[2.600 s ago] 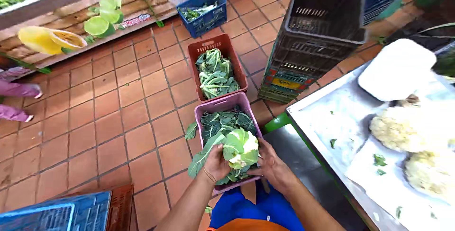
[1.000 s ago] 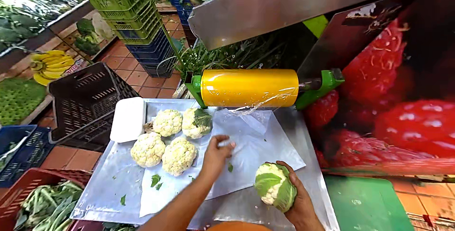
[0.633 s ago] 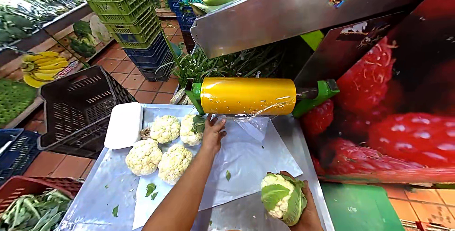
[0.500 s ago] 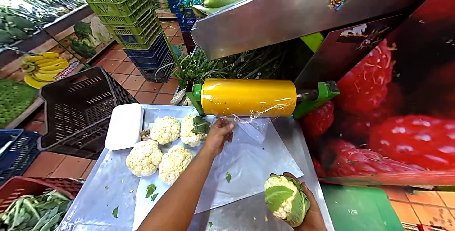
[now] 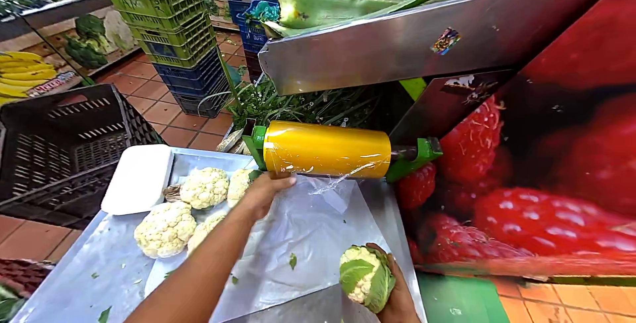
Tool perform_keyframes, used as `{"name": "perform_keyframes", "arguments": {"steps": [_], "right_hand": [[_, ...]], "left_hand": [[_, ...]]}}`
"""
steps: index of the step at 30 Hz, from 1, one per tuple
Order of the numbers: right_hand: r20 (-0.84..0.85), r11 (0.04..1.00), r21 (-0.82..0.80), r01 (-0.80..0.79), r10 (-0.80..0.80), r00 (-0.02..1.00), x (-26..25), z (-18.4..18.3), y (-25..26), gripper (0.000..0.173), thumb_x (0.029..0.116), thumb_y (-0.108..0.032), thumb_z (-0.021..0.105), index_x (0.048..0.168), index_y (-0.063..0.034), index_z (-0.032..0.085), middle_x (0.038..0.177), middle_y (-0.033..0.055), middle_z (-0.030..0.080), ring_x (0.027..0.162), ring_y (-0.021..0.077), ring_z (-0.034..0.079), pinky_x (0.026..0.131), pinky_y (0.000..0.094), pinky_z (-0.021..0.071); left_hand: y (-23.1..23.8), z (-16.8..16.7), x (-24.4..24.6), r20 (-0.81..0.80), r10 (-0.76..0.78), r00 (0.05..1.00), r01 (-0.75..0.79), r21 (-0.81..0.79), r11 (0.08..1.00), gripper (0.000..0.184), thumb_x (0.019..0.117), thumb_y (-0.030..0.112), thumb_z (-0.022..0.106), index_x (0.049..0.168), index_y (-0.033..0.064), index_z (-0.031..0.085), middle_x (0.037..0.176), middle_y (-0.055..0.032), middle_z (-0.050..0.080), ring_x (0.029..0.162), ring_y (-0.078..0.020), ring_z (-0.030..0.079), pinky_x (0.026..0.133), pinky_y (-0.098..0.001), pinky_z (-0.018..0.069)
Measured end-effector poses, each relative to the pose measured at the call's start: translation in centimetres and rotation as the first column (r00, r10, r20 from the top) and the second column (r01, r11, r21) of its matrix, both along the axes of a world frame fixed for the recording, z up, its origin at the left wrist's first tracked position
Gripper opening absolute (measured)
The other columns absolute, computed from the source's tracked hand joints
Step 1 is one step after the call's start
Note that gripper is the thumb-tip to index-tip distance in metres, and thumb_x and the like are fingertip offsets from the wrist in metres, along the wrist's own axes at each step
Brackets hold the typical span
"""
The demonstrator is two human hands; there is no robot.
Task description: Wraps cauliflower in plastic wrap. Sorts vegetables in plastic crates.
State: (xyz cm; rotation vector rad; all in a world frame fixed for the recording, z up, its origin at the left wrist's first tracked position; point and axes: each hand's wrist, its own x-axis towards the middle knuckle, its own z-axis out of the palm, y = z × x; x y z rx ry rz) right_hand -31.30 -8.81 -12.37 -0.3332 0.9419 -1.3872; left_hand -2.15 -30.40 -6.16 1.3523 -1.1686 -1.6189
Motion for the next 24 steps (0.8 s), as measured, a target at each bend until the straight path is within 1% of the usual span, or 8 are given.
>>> {"name": "perform_keyframes", "arguments": {"steps": [3,6,9,13,17,18,21,24], "right_hand": [[-0.023,0.998,0.054,-0.039,0.04,0.999,1.1,0.1,-1.1,0.069,0.1029,-0.065,0.029,0.131,-0.0115,0.061,0.112,0.0158,0.072,0.1,0.028,0.072,0.084,0.0489,0.0612],[-0.075,0.996,0.056,-0.07,0.074,0.994,1.5,-0.8,-1.8,0.05,0.1051,-0.046,0.04,0.134,-0.0089,0.059,0.114,0.0179,0.07,0.101,0.0282,0.07,0.083,0.0479,0.0607],[-0.149,0.986,0.076,-0.146,0.156,0.976,2.6,-2.3,-2.9,0.042,0.103,-0.033,0.05,0.134,-0.0057,0.059,0.113,0.0176,0.07,0.1,0.0263,0.07,0.084,0.0447,0.0601],[-0.242,0.982,0.058,-0.182,0.19,0.951,5.6,-1.4,-7.0,0.035,0.1036,-0.023,0.049,0.131,-0.0028,0.059,0.108,0.0149,0.071,0.095,0.0229,0.07,0.083,0.0432,0.0602],[-0.425,0.938,-0.169,-0.302,0.207,0.881,6.5,2.4,-11.9,0.03,0.1091,-0.016,0.041,0.129,-0.0011,0.058,0.106,0.0041,0.069,0.092,0.0061,0.066,0.083,0.0258,0.0572],[-0.481,0.919,-0.202,-0.339,0.209,0.851,6.5,3.5,-13.0,0.032,0.1095,-0.017,0.042,0.133,-0.0016,0.056,0.112,0.004,0.069,0.097,0.0052,0.065,0.087,0.0249,0.0566],[-0.497,0.968,-0.11,-0.223,0.141,0.856,7.4,8.0,-14.6,0.033,0.1065,-0.028,0.051,0.132,-0.0091,0.06,0.108,0.0062,0.069,0.092,0.0127,0.067,0.079,0.0344,0.0578],[-0.444,0.967,-0.112,-0.228,0.157,0.882,7.6,13.9,-10.4,0.034,0.1072,-0.037,0.048,0.138,-0.0245,0.058,0.115,0.0008,0.07,0.096,0.0122,0.068,0.08,0.0354,0.0591]], "left_hand": [[1.6,-1.4,-5.3,-0.19,-0.062,0.98,0.062,-0.006,0.998,0.028,0.0984,0.028,0.066,0.119,0.0093,0.065,0.095,-0.0037,0.068,0.076,-0.0126,0.064,0.07,-0.0335,0.0564],[4.1,-1.0,-7.0,-0.338,-0.329,0.882,0.32,-0.084,0.944,0.021,0.0952,0.015,0.064,0.113,0.0086,0.072,0.084,-0.0002,0.067,0.054,-0.0054,0.049,0.051,-0.024,0.045],[7.1,0.1,-5.6,-0.365,-0.436,0.822,0.428,-0.108,0.897,0.023,0.0946,0.013,0.065,0.115,0.0077,0.074,0.082,0.0009,0.067,0.05,-0.0026,0.045,0.047,-0.021,0.0422],[12.2,1.2,-4.2,-0.35,-0.505,0.789,0.497,-0.122,0.859,0.021,0.0944,0.016,0.066,0.113,0.0118,0.076,0.085,0.0039,0.071,0.053,-0.0009,0.051,0.049,-0.0204,0.0456],[18.5,1.4,-2.4,-0.334,-0.595,0.731,0.55,-0.227,0.803,0.02,0.0961,0.02,0.066,0.111,0.0131,0.078,0.082,0.0069,0.071,0.055,0.0028,0.052,0.051,-0.0174,0.0448],[19.9,1.6,-1.9,-0.308,-0.625,0.717,0.562,-0.273,0.781,0.02,0.0966,0.02,0.067,0.108,0.0102,0.078,0.084,0.0057,0.072,0.061,0.0033,0.054,0.056,-0.0168,0.0464],[22.5,1.1,-1.0,-0.133,-0.695,0.706,0.627,-0.339,0.701,0.019,0.093,0.012,0.064,0.095,-0.0001,0.078,0.094,-0.0009,0.077,0.089,0.0011,0.067,0.086,-0.0209,0.054],[21.8,-4.6,-0.7,0.115,-0.754,0.647,0.75,-0.277,0.601,0.027,0.1026,0.024,0.06,0.112,0.0054,0.079,0.107,-0.0086,0.076,0.104,-0.0155,0.069,0.099,-0.0394,0.053]]}}
